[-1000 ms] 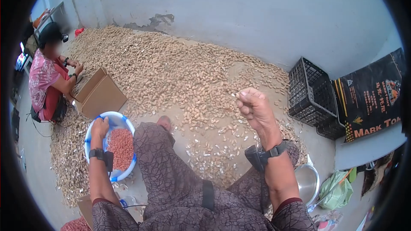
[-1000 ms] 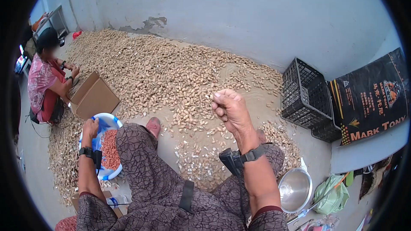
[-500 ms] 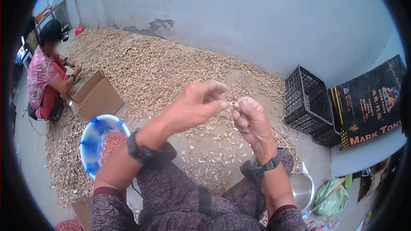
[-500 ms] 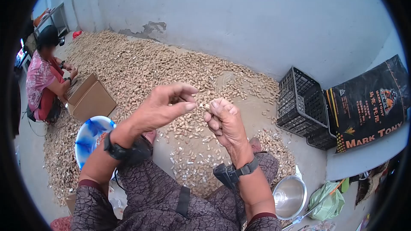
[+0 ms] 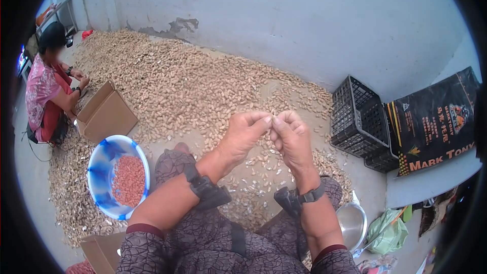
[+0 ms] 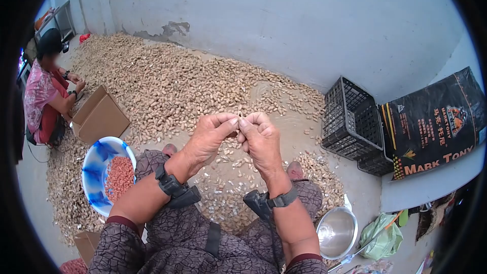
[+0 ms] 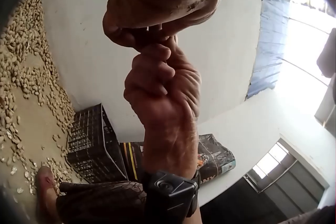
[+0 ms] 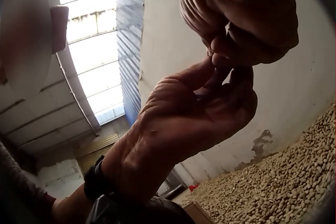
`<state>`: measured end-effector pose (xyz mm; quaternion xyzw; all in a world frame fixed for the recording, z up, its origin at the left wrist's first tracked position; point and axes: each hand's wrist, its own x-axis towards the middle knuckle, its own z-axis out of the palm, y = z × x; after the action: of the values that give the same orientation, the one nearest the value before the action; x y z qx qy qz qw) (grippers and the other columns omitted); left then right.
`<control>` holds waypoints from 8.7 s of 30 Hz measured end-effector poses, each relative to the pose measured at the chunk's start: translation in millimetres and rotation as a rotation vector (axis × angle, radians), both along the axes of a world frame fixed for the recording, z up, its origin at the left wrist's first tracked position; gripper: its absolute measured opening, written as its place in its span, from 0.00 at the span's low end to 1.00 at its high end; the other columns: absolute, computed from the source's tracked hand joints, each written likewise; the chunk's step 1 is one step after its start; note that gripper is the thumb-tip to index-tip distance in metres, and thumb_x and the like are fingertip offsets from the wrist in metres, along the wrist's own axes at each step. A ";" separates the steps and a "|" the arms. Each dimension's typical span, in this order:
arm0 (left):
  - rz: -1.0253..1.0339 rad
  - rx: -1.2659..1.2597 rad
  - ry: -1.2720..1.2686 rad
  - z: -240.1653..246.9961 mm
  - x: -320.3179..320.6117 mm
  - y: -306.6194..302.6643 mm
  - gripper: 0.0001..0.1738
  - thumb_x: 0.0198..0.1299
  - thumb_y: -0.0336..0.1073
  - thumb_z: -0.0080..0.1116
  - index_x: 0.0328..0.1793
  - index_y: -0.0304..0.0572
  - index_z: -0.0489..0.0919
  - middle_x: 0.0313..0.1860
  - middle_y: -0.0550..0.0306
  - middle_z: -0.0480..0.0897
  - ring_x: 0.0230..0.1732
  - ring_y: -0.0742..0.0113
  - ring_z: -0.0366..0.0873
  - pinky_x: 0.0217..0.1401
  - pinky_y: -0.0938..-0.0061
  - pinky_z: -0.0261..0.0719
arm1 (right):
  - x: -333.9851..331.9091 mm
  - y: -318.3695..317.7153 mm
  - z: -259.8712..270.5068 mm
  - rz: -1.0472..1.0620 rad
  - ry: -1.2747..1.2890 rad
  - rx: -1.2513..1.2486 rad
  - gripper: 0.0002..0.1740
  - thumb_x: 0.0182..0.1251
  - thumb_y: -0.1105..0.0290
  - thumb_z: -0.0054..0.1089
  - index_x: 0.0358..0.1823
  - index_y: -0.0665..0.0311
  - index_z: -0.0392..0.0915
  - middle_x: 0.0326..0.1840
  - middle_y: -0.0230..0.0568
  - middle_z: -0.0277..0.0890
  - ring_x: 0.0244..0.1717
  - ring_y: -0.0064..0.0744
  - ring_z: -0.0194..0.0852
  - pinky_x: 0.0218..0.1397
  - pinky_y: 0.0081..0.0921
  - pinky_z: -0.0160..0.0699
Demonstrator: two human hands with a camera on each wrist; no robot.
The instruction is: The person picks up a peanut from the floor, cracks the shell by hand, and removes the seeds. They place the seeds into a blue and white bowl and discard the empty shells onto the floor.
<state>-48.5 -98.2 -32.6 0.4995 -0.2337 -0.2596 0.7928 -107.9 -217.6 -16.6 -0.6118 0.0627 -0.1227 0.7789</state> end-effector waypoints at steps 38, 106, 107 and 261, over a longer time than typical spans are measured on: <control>-0.197 0.033 -0.027 14.6 -8.7 18.0 0.14 0.62 0.34 0.44 0.46 0.31 0.73 0.34 0.57 0.77 0.33 0.75 0.76 0.37 0.80 0.76 | -7.8 -14.6 16.6 0.122 -0.158 -0.347 0.12 0.54 0.80 0.58 0.42 0.69 0.76 0.26 0.37 0.76 0.26 0.19 0.72 0.28 0.17 0.73; 0.407 0.250 -0.606 8.8 -11.3 5.4 0.13 0.59 0.28 0.41 0.45 0.30 0.74 0.20 0.56 0.75 0.24 0.75 0.73 0.25 0.79 0.71 | 6.7 9.5 6.1 0.157 0.038 0.132 0.10 0.59 0.63 0.57 0.30 0.63 0.74 0.16 0.26 0.64 0.12 0.11 0.54 0.10 0.08 0.48; 0.410 0.248 -0.615 6.8 -10.2 3.5 0.13 0.59 0.28 0.41 0.44 0.30 0.74 0.20 0.56 0.75 0.23 0.75 0.73 0.25 0.79 0.71 | 7.9 9.6 5.4 0.147 0.053 0.166 0.11 0.59 0.63 0.57 0.30 0.63 0.74 0.16 0.26 0.64 0.12 0.11 0.54 0.10 0.08 0.48; -0.027 0.105 -0.101 8.2 -1.7 28.2 0.10 0.58 0.37 0.54 0.30 0.39 0.71 0.22 0.62 0.75 0.17 0.83 0.69 0.16 0.91 0.66 | -5.3 12.4 6.6 0.109 -0.044 0.048 0.03 0.54 0.78 0.48 0.27 0.70 0.72 0.19 0.36 0.73 0.12 0.12 0.62 0.10 0.08 0.56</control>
<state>-50.2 -70.0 -24.4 0.5497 -0.2661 -0.2566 0.7492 -113.2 -205.2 -10.0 -0.5925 0.0152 -0.0920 0.8001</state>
